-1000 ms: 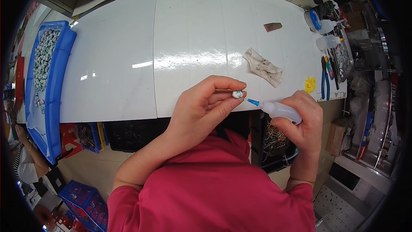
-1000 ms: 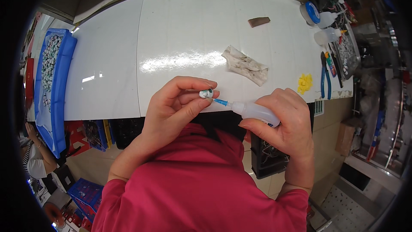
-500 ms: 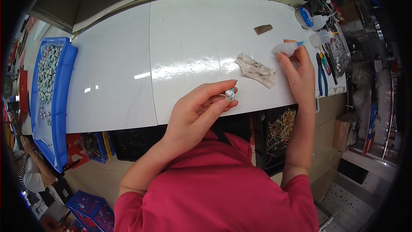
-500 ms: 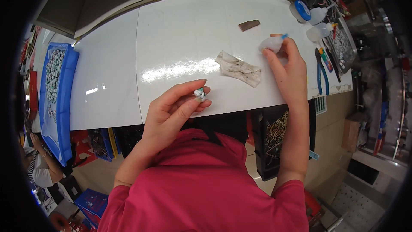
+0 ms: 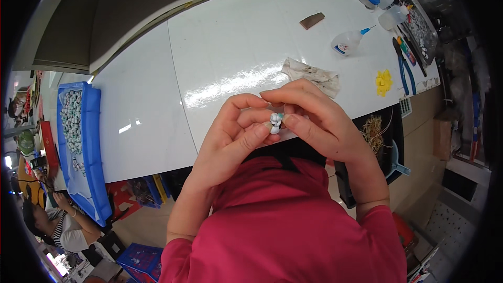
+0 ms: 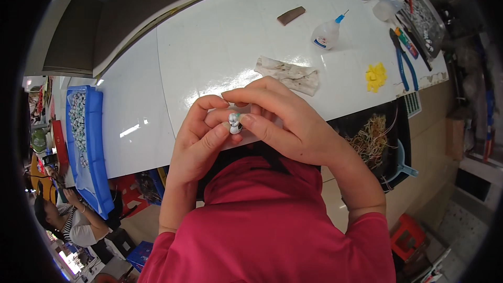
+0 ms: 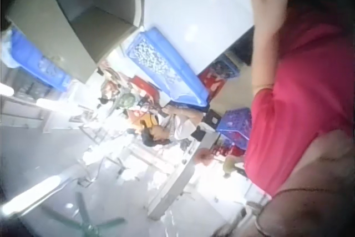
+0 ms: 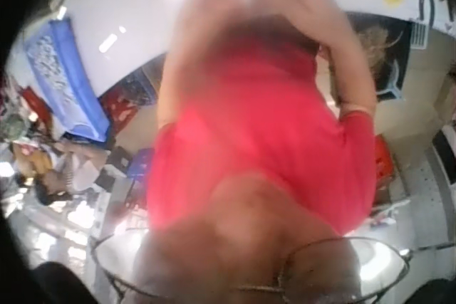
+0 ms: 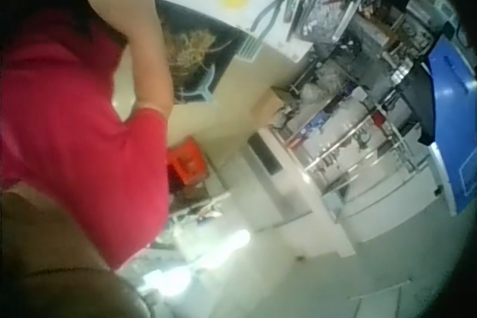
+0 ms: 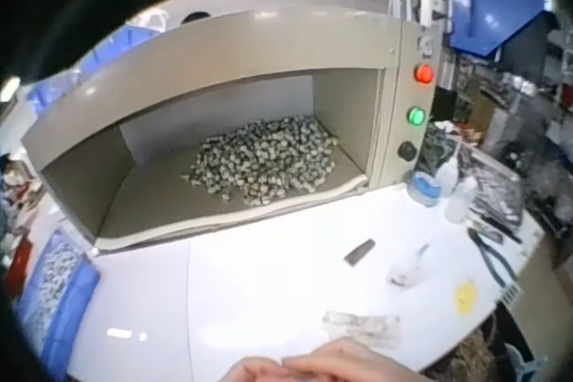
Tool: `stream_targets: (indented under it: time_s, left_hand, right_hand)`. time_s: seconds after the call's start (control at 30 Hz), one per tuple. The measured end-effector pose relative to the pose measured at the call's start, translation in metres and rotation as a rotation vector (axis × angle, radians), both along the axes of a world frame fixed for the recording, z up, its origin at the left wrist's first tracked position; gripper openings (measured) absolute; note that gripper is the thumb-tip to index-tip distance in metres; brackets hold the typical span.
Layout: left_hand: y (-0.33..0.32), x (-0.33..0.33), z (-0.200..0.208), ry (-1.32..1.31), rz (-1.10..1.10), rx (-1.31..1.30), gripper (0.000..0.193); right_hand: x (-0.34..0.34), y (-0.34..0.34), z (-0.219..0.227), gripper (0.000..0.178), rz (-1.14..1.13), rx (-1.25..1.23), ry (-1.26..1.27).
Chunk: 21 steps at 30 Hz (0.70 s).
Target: The person assembles figurine pieces by applying glue from a bottle with a needle applicator, pressing the parts together by hand, and placing the assembled pieces into a blue tray.
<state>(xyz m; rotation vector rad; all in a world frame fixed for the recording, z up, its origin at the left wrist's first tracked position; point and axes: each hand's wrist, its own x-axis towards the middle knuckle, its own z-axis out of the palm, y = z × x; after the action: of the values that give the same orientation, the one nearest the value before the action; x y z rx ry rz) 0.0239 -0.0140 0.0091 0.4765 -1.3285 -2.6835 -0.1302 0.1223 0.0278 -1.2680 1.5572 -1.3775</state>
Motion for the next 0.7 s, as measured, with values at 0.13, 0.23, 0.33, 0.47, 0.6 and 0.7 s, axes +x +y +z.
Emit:
stream_targets:
  time_s: [0.13,0.23,0.33,0.47,0.6,0.7]
  left_hand:
    - [-0.002,-0.002,0.008,-0.007,-0.02,0.035,0.052]
    - [-0.002,-0.006,0.014,-0.036,-0.036,0.023,0.063]
    - [-0.004,-0.008,0.015,-0.046,-0.046,0.061,0.062]
    - [-0.004,-0.01,0.014,-0.07,-0.054,0.06,0.057]
    - [-0.001,-0.012,0.014,-0.061,-0.042,0.06,0.053]
    - [0.002,-0.013,0.015,-0.06,-0.034,0.043,0.051]
  right_hand:
    - [-0.004,0.002,-0.004,0.03,-0.007,0.021,-0.185]
    - [-0.004,0.003,-0.006,0.028,0.026,0.005,-0.2]
    - [-0.004,0.003,-0.005,0.023,0.038,-0.018,-0.148]
    - [-0.001,0.002,-0.009,0.021,-0.03,-0.045,-0.11]
    - [0.0,0.005,-0.009,0.022,-0.057,-0.089,-0.052]
    - [0.003,0.007,-0.014,0.025,-0.08,-0.108,-0.052]
